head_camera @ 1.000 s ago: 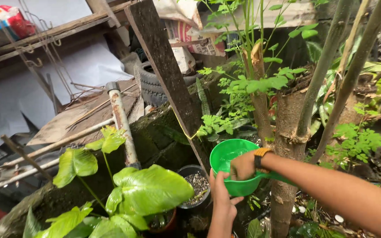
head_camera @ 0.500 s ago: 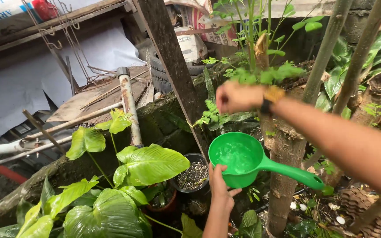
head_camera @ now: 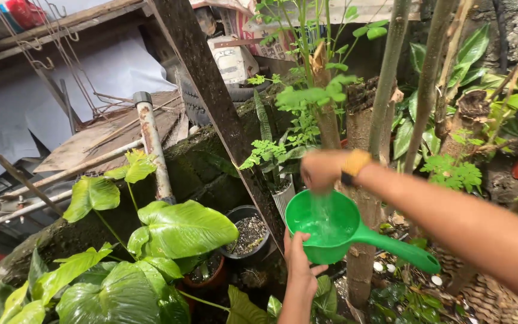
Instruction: Watering several potted plants in a cluttered outdoor garden area using a green scoop filled with water.
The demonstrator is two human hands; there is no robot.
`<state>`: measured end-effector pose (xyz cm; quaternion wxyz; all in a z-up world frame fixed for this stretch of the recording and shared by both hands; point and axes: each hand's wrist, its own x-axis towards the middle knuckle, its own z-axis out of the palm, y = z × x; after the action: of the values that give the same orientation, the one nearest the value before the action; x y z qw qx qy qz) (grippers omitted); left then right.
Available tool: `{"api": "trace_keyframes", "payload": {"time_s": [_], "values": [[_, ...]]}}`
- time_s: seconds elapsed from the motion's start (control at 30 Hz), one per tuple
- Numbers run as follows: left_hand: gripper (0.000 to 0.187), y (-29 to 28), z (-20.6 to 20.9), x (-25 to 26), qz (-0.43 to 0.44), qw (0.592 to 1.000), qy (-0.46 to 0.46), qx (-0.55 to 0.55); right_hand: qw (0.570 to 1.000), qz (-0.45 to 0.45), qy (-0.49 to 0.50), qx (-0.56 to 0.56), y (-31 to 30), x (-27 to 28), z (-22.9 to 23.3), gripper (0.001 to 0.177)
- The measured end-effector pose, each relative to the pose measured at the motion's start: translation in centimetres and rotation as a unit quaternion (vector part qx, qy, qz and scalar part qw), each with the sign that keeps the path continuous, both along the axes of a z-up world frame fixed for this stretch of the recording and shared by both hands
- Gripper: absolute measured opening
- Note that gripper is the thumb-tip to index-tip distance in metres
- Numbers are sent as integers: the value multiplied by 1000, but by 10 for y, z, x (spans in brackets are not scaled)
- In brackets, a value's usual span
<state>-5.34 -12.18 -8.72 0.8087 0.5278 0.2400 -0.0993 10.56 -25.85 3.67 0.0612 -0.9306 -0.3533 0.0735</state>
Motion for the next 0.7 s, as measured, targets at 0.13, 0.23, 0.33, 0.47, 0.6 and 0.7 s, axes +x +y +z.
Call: {"api": "trace_keyframes", "payload": {"time_s": [0.13,0.23,0.33,0.47,0.6,0.7], "values": [[92,0,5,-9,2,1000,-9,3,990,-97,-99,39,-18,-3,75,42],[90,6,15,-19,-3,1000,-23,3,978,-82,-157,111,-29,-44,68,39],[88,15,6,-29,-30,999,-41,2,973,-102,-72,192,-34,-102,8,24],[87,27,-18,-60,-87,996,-29,7,957,-185,20,224,-34,-185,-90,26],[90,34,-61,-81,-132,991,-1,24,924,-284,42,253,-19,-267,-127,32],[89,40,-90,-115,-195,981,20,-4,893,-382,57,229,-8,-307,-141,31]]}}
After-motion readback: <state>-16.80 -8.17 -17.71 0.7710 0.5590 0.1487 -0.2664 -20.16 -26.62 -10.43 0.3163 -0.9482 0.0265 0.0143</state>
